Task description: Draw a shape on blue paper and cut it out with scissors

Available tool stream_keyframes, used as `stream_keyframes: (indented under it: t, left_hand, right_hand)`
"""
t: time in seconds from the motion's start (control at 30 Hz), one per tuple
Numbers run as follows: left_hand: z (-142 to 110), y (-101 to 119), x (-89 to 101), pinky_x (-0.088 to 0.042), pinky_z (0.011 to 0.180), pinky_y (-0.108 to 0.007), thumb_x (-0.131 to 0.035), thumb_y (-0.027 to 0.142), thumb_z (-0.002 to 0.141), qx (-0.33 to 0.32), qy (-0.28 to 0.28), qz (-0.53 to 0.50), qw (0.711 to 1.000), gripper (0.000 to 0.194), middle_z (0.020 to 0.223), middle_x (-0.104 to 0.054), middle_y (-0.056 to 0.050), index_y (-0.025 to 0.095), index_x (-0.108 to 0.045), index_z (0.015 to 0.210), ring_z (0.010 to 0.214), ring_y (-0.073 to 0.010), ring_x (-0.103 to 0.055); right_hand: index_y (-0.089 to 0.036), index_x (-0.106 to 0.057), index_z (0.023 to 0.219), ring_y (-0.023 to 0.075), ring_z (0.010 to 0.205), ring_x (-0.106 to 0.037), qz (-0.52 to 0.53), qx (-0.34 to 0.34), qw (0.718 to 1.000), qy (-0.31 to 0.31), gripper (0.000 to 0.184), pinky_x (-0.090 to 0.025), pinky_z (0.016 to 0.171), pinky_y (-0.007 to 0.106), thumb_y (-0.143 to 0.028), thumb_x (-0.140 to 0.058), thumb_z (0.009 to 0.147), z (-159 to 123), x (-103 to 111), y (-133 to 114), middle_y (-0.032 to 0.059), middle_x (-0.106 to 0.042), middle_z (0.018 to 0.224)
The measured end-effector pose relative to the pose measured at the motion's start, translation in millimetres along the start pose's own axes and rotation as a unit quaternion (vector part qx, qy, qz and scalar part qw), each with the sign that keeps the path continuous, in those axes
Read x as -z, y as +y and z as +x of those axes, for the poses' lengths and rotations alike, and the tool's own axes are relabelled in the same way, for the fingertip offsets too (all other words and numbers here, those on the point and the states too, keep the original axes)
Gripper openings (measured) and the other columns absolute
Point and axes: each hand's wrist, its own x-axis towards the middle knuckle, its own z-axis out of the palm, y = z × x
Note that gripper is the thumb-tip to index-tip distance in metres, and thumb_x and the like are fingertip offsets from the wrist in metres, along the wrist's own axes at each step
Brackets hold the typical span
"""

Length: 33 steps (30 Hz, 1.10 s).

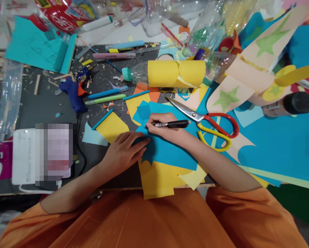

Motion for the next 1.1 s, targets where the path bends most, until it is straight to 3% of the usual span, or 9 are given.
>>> stream_keyframes:
  t: [0.3,0.43,0.53,0.63,0.77,1.1]
  left_hand:
    - [1.2,-0.4,0.7,-0.054,0.075,-0.034,-0.050,0.021,0.093,-0.003,0.008,0.003,1.000,0.022,0.098,-0.070,-0.008,0.017,-0.068,0.104,0.088,-0.0213,-0.064]
    - [0.8,-0.4,0.2,-0.055,0.075,-0.035,-0.050,0.022,0.093,0.002,0.005,0.002,1.000,0.022,0.099,-0.071,-0.008,0.017,-0.068,0.104,0.088,-0.0215,-0.066]
    - [1.2,-0.2,0.7,-0.055,0.081,-0.035,-0.049,0.020,0.093,-0.007,0.004,-0.007,1.000,0.022,0.109,-0.072,-0.009,0.015,-0.067,0.104,0.099,-0.0223,-0.067]
    - [1.5,-0.2,-0.2,-0.055,0.087,-0.034,-0.049,0.019,0.094,-0.024,0.005,-0.017,1.000,0.022,0.119,-0.070,-0.010,0.013,-0.066,0.105,0.110,-0.0213,-0.065]
    - [1.7,0.0,-2.8,-0.056,0.087,-0.035,-0.050,0.019,0.093,-0.025,0.008,-0.020,0.999,0.021,0.118,-0.070,-0.010,0.012,-0.066,0.105,0.109,-0.0218,-0.067]
    - [2.7,-0.1,-1.3,-0.055,0.089,-0.034,-0.048,0.019,0.094,-0.025,-0.004,-0.006,1.000,0.022,0.120,-0.069,-0.009,0.013,-0.066,0.105,0.110,-0.0204,-0.067]
  right_hand:
    - [-0.018,-0.051,0.055,0.0098,0.053,-0.042,-0.011,0.002,1.000,0.008,0.018,-0.033,0.051,0.023,-0.028,-0.051,0.070,-0.3,0.0,-2.3,-0.0016,-0.052,0.054]
    - [-0.020,-0.050,0.053,0.0107,0.052,-0.045,0.012,0.004,0.998,0.062,0.018,-0.035,0.051,0.023,-0.028,-0.052,0.069,-1.0,1.6,-4.2,-0.0013,-0.053,0.053]
    - [-0.020,-0.052,0.056,0.0128,0.057,-0.052,0.019,-0.004,0.995,0.101,0.020,-0.040,0.056,0.025,-0.032,-0.053,0.073,-1.2,2.3,-5.2,0.0002,-0.058,0.058]
    - [-0.020,-0.057,0.061,0.0136,0.059,-0.055,0.007,0.007,0.996,0.088,0.020,-0.042,0.058,0.025,-0.033,-0.055,0.076,-0.1,1.2,-3.7,0.0005,-0.061,0.061]
    - [-0.019,-0.060,0.065,0.0131,0.060,-0.057,-0.004,0.021,0.998,0.066,0.018,-0.043,0.058,0.024,-0.030,-0.056,0.079,1.8,-1.3,-0.3,0.0007,-0.066,0.065]
    - [-0.019,-0.056,0.062,0.0111,0.057,-0.050,-0.023,0.018,0.996,0.083,0.020,-0.038,0.055,0.024,-0.029,-0.055,0.079,0.9,-1.0,-1.0,-0.0010,-0.060,0.061]
